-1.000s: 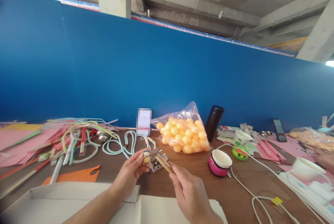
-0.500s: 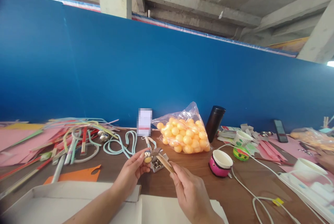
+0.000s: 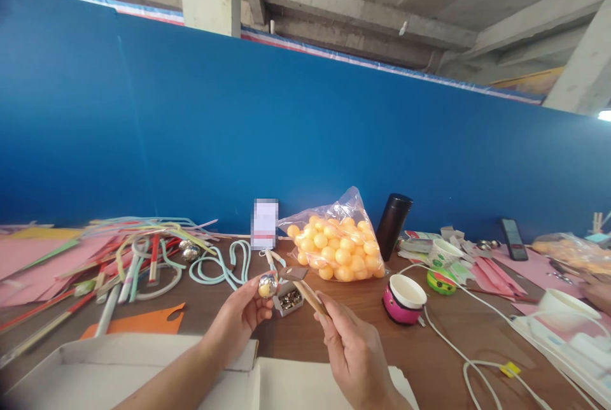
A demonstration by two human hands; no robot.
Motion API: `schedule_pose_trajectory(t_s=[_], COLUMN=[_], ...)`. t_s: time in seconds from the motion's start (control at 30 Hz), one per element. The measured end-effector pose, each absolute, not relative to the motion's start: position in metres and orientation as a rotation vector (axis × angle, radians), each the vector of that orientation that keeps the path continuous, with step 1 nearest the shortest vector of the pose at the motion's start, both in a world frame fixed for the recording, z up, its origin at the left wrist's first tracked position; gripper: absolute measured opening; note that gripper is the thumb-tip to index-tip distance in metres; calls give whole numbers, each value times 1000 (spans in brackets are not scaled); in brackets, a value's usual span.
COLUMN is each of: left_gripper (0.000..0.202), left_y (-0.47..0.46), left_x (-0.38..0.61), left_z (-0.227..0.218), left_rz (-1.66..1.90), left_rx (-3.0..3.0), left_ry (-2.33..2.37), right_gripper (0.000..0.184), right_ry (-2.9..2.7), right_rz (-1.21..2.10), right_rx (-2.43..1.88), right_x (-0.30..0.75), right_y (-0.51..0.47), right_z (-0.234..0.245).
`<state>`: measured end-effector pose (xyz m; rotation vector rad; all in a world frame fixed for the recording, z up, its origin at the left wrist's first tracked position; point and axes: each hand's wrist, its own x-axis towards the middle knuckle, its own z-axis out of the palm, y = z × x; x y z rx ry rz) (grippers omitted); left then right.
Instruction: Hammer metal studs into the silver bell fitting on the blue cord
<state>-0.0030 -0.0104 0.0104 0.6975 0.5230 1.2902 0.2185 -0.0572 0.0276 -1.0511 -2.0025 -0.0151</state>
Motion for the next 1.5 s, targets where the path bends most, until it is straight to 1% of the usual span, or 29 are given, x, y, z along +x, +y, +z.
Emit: schedule_pose_trajectory(t_s=[0.1, 0.23, 0.53, 0.63, 0.73, 0.87, 1.0, 1.17, 1.3, 1.5], left_gripper=[38, 39, 41, 38, 33, 31, 25, 25, 27, 23], left_y=[-11, -9, -9, -8, -9, -9, -8, -8, -8, -8], left_x=[-2, -1, 0, -1, -2, -3, -4, -5, -6, -6], left_z=[10, 8, 6, 7, 8, 10, 10, 10, 10, 8], left_rz=[1288, 1286, 1293, 1314, 1316, 1299, 1289, 1289, 1295, 1289], left_rx=[725, 743, 729, 702, 679, 666, 672, 696, 702, 716], left_ry=[555, 582, 608, 571, 547, 547, 561, 549, 545, 545], right_gripper=[39, 36, 35, 35, 35, 32, 26, 24, 24, 24], right_ry=[-2080, -2155, -2151, -2094, -1985, -1898, -1911, -1965, -1969, -1948], right_rz=[-11, 7, 20, -23, -66, -101, 19, 88, 112, 149], right_rx=[-1029, -1070, -1094, -1126, -1271, -1661, -1934, -2024, -2001, -2014], right_x=[217, 217, 215, 220, 233, 252, 262, 261, 261, 262], right_y=[-57, -56, -56, -54, -51, -46, -45, -45, -43, -40], right_z=[26, 24, 24, 25, 29, 40, 44, 39, 35, 29])
